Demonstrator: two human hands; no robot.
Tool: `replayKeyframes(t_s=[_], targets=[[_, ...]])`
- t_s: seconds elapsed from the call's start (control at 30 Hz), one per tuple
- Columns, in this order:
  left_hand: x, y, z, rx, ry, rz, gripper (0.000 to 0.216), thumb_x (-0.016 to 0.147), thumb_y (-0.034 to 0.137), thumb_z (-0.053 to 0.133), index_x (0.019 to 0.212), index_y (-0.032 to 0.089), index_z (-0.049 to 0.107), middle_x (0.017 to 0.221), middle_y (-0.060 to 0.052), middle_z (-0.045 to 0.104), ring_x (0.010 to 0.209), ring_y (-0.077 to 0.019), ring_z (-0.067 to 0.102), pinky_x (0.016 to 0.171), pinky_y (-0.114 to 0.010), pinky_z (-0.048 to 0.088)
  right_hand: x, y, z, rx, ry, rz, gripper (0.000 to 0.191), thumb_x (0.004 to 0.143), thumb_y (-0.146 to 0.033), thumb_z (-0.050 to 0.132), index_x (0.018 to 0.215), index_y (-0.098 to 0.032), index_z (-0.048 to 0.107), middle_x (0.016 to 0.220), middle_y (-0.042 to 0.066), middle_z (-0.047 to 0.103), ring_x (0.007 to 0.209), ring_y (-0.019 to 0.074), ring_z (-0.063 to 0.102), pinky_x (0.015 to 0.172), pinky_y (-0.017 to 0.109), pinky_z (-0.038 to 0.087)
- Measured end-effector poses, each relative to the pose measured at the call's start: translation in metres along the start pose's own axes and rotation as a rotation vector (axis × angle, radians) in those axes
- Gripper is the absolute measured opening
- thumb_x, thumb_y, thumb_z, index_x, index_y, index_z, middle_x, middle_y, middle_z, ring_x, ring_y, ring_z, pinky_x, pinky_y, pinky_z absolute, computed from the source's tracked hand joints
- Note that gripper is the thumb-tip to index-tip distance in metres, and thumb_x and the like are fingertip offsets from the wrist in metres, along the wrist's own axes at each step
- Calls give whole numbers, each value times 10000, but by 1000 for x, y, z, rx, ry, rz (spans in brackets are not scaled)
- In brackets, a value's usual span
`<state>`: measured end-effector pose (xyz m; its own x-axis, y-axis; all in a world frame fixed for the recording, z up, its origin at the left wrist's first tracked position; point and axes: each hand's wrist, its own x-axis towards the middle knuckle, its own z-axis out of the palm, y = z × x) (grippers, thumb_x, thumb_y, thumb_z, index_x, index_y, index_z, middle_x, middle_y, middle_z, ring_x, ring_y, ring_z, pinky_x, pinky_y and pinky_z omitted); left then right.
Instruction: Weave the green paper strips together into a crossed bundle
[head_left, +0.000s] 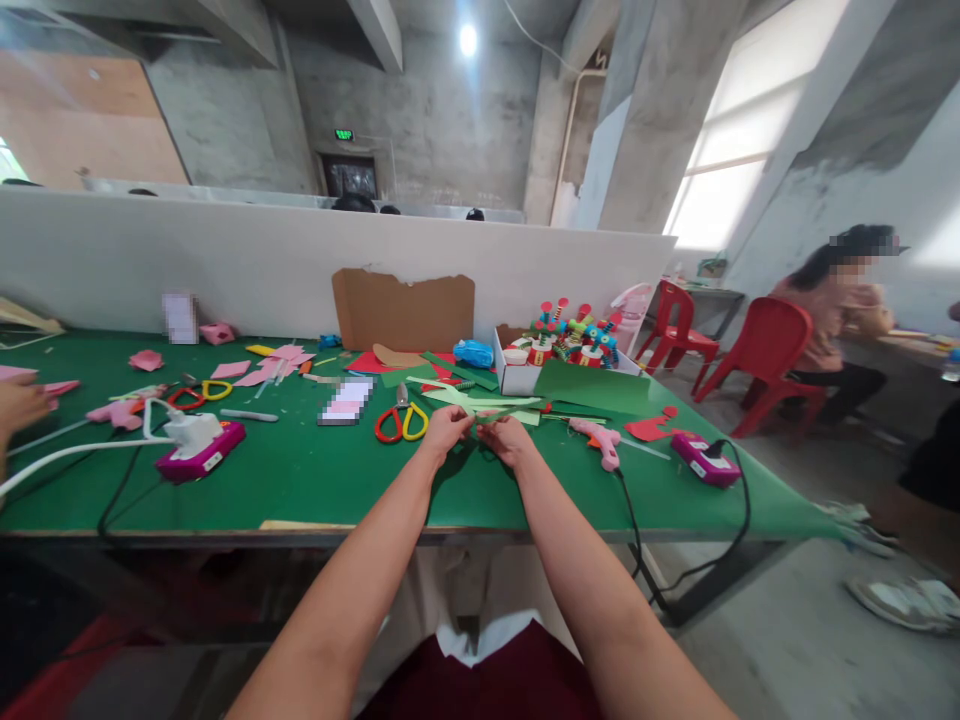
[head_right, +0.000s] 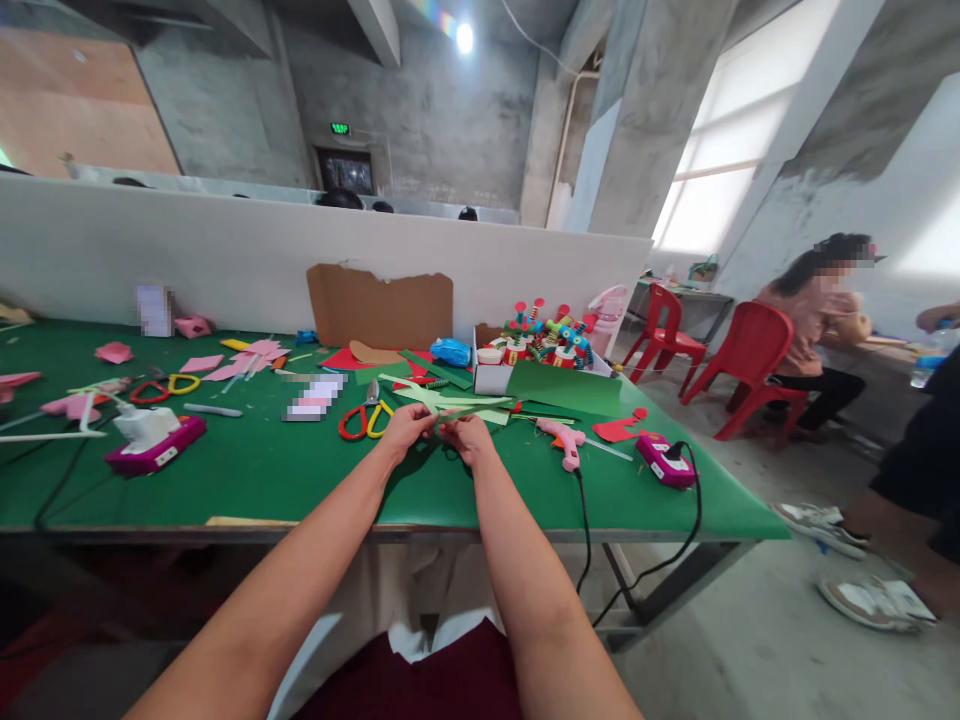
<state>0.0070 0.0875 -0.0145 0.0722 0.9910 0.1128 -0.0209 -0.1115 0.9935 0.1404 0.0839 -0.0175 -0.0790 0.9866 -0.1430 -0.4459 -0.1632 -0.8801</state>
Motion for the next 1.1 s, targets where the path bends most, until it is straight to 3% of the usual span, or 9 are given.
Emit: replayKeyframes(t_s=[0.3, 0.53, 0.7, 0.8, 0.93, 1.1], targets=[[0, -3, 2, -80, -50, -3, 331, 571, 428, 746, 566, 150, 568, 461, 27, 532, 433, -81, 455, 462, -208, 352, 1, 1, -1, -147, 63, -131, 188, 565, -245, 815, 617, -169, 651, 532, -20, 628, 488, 91, 549, 532, 225, 475], [1, -2, 1, -55, -4, 17, 292, 576, 395, 739, 572, 158, 569, 446, 41, 520, 413, -77, 438, 435, -201, 329, 6, 2, -2, -273, 17, -193, 229, 558, -269, 800, 752, -172, 727, 657, 2, 703, 539, 109, 579, 571, 251, 479], [3, -1, 0, -95, 40, 4, 273, 554, 349, 766, 642, 161, 588, 489, 50, 548, 419, -76, 461, 431, -194, 351, 4, 3, -2, -354, 30, -205, 140, 584, -266, 773, 648, -160, 708, 505, -33, 624, 493, 106, 542, 538, 239, 460], [3, -1, 0, -134, 93, -35, 267, 584, 333, 759, 710, 162, 597, 534, 44, 575, 438, -80, 492, 443, -192, 370, 3, 1, -1, -211, 46, -130, 122, 604, -232, 776, 623, -166, 675, 493, -38, 610, 490, 100, 556, 542, 226, 484], [2, 1, 1, -138, 30, -52, 292, 562, 301, 784, 729, 159, 591, 521, 49, 562, 432, -78, 488, 439, -188, 358, 3, -4, -1, 57, 68, -61, 153, 627, -164, 787, 640, -171, 634, 552, -24, 642, 542, 91, 605, 608, 213, 534], [-2, 3, 5, -157, -63, 2, 396, 500, 384, 831, 734, 154, 608, 568, 39, 583, 465, -71, 481, 439, -184, 351, 4, -2, 1, 65, 55, -41, 177, 617, -139, 799, 681, -163, 635, 534, -34, 636, 475, 74, 578, 538, 186, 523]])
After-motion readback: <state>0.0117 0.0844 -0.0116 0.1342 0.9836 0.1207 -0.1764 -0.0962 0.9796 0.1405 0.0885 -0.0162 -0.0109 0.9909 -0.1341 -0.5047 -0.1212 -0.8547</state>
